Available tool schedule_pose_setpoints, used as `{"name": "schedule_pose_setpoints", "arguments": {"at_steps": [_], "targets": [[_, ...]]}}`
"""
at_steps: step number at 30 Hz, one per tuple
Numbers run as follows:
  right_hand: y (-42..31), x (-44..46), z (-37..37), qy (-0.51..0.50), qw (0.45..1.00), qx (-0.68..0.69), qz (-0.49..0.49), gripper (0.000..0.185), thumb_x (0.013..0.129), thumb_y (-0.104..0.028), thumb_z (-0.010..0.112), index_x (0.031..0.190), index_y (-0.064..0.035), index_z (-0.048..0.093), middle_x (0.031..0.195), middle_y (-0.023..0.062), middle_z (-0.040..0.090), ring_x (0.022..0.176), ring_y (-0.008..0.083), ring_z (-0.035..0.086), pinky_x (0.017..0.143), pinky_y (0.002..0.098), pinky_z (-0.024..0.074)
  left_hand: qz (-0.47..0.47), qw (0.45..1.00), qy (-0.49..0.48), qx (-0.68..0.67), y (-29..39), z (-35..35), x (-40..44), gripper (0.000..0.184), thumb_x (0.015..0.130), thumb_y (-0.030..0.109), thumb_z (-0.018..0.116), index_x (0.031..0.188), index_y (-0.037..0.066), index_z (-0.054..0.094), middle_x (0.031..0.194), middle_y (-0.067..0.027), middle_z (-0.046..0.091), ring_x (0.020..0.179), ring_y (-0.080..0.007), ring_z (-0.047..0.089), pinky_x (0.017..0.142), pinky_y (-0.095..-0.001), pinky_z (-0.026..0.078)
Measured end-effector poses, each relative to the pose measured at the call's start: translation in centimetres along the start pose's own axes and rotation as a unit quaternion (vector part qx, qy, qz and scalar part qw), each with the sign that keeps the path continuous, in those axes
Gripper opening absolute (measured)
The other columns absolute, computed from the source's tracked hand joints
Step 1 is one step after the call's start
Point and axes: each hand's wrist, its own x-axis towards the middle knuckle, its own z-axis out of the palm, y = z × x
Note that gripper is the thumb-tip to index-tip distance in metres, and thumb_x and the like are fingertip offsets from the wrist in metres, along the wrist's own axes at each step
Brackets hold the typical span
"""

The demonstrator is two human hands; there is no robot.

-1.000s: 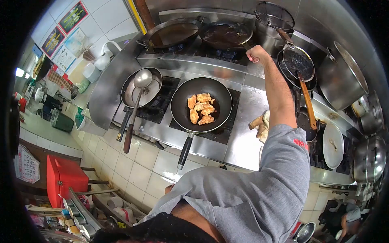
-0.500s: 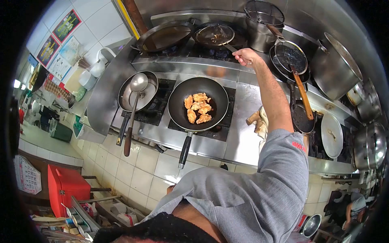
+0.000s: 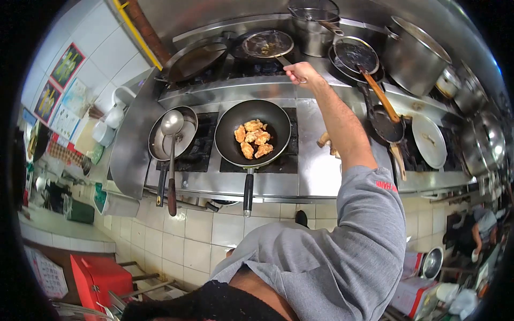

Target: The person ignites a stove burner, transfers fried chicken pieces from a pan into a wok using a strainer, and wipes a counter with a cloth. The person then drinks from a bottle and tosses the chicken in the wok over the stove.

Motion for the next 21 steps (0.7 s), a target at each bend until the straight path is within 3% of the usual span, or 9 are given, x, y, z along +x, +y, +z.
{"name": "schedule_pose_setpoints", "arguments": {"at_steps": [4, 6, 7, 9, 12, 14, 16, 18, 21], "targets": [[1.1, -3.3, 0.8, 0.037, 0.999, 0.005, -0.014, 0.02, 0.081, -0.012, 0.054, 0.062, -0.0075, 0.049, 0.053, -0.0015, 0.049, 0.038, 0.0057, 0.042, 0.032, 0.018, 0.032, 0.004, 1.0, -0.017, -0.019, -3.5, -1.6, 2.7, 0.055, 0.08, 0.044, 0.05, 0.096, -0.008, 0.056, 0.088, -0.0183, 0.062, 0.073, -0.0245, 0.06, 0.067, -0.0356, 0.048], [1.1, -5.4, 0.3, 0.038, 0.998, 0.05, -0.019, 0.017, 0.082, -0.012, 0.054, 0.066, -0.0071, 0.049, 0.053, -0.0023, 0.048, 0.037, 0.0048, 0.04, 0.032, 0.0179, 0.0296, 0.077, 0.987, -0.066, 0.124, -5.2, -2.7, 4.5, 0.052, 0.08, 0.042, 0.052, 0.095, -0.008, 0.055, 0.084, -0.0165, 0.061, 0.073, -0.0247, 0.06, 0.061, -0.0351, 0.049], [1.1, -6.6, 0.2, 0.027, 0.995, 0.094, -0.024, 0.014, 0.082, -0.012, 0.054, 0.069, -0.0068, 0.049, 0.054, -0.003, 0.048, 0.036, 0.0039, 0.038, 0.031, 0.0178, 0.0271, 0.108, 0.992, -0.06, -0.028, -2.7, -3.5, 1.0, 0.044, 0.081, 0.039, 0.052, 0.09, -0.004, 0.056, 0.075, -0.0127, 0.059, 0.067, -0.0228, 0.06, 0.052, -0.0316, 0.049], [1.2, -10.3, -0.3, 0.064, 0.992, 0.107, -0.022, 0.013, 0.082, -0.01, 0.053, 0.07, -0.006, 0.05, 0.052, -0.003, 0.047, 0.035, 0.0031, 0.036, 0.029, 0.0161, 0.0258, 0.087, 0.994, -0.062, 0.023, -1.0, -4.3, 1.7, 0.04, 0.081, 0.036, 0.053, 0.088, -0.003, 0.055, 0.071, -0.011, 0.057, 0.06, -0.0195, 0.059, 0.048, -0.029, 0.047], [1.9, -14.8, -3.1, 0.111, 0.987, 0.11, -0.029, 0.014, 0.081, -0.01, 0.054, 0.068, -0.0063, 0.05, 0.052, -0.0029, 0.047, 0.034, 0.0028, 0.036, 0.029, 0.0155, 0.0268, 0.021, 0.999, -0.017, -0.036, 4.4, -4.9, 0.1, 0.037, 0.081, 0.032, 0.055, 0.092, -0.003, 0.053, 0.071, -0.0093, 0.056, 0.052, -0.0157, 0.054, 0.043, -0.0257, 0.044], [2.3, -16.3, -5.2, 0.171, 0.98, 0.099, -0.022, 0.02, 0.08, -0.011, 0.055, 0.062, -0.0068, 0.049, 0.05, -0.0024, 0.047, 0.034, 0.0039, 0.038, 0.029, 0.0171, 0.0276, -0.026, 0.98, 0.003, -0.196, 5.5, -3.7, 1.7, 0.037, 0.081, 0.03, 0.055, 0.097, -0.004, 0.053, 0.08, -0.0098, 0.057, 0.054, -0.015, 0.053, 0.046, -0.0249, 0.044], [2.7, -16.1, -8.0, 0.241, 0.967, 0.076, -0.033, 0.019, 0.08, -0.011, 0.054, 0.062, -0.007, 0.05, 0.05, -0.0023, 0.048, 0.035, 0.0038, 0.04, 0.03, 0.0171, 0.0296, 0.042, 0.976, 0.059, -0.203, 9.0, -2.4, 0.6, 0.042, 0.081, 0.032, 0.055, 0.101, -0.004, 0.052, 0.087, -0.0097, 0.056, 0.062, -0.0149, 0.055, 0.051, -0.0246, 0.046], [2.7, -14.6, -11.3, 0.25, 0.966, 0.06, -0.034, 0.019, 0.081, -0.011, 0.054, 0.063, -0.0081, 0.051, 0.049, -0.0026, 0.048, 0.035, 0.005, 0.041, 0.031, 0.018, 0.0302, 0.088, 0.966, 0.051, -0.237, 13.3, -1.6, 0.0, 0.045, 0.083, 0.037, 0.052, 0.103, -0.003, 0.052, 0.087, -0.0088, 0.056, 0.066, -0.015, 0.054, 0.057, -0.0247, 0.046], [3.4, -10.4, -18.1, 0.176, 0.969, 0.163, -0.059, 0.013, 0.082, -0.012, 0.056, 0.071, -0.0063, 0.05, 0.057, 0.0003, 0.052, 0.042, 0.0063, 0.046, 0.034, 0.0181, 0.0328, 0.142, 0.926, -0.002, -0.349, 22.9, -1.1, -4.2, 0.058, 0.083, 0.05, 0.045, 0.112, 0.0, 0.047, 0.089, -0.0074, 0.055, 0.07, -0.0148, 0.053, 0.064, -0.0261, 0.044]]}}
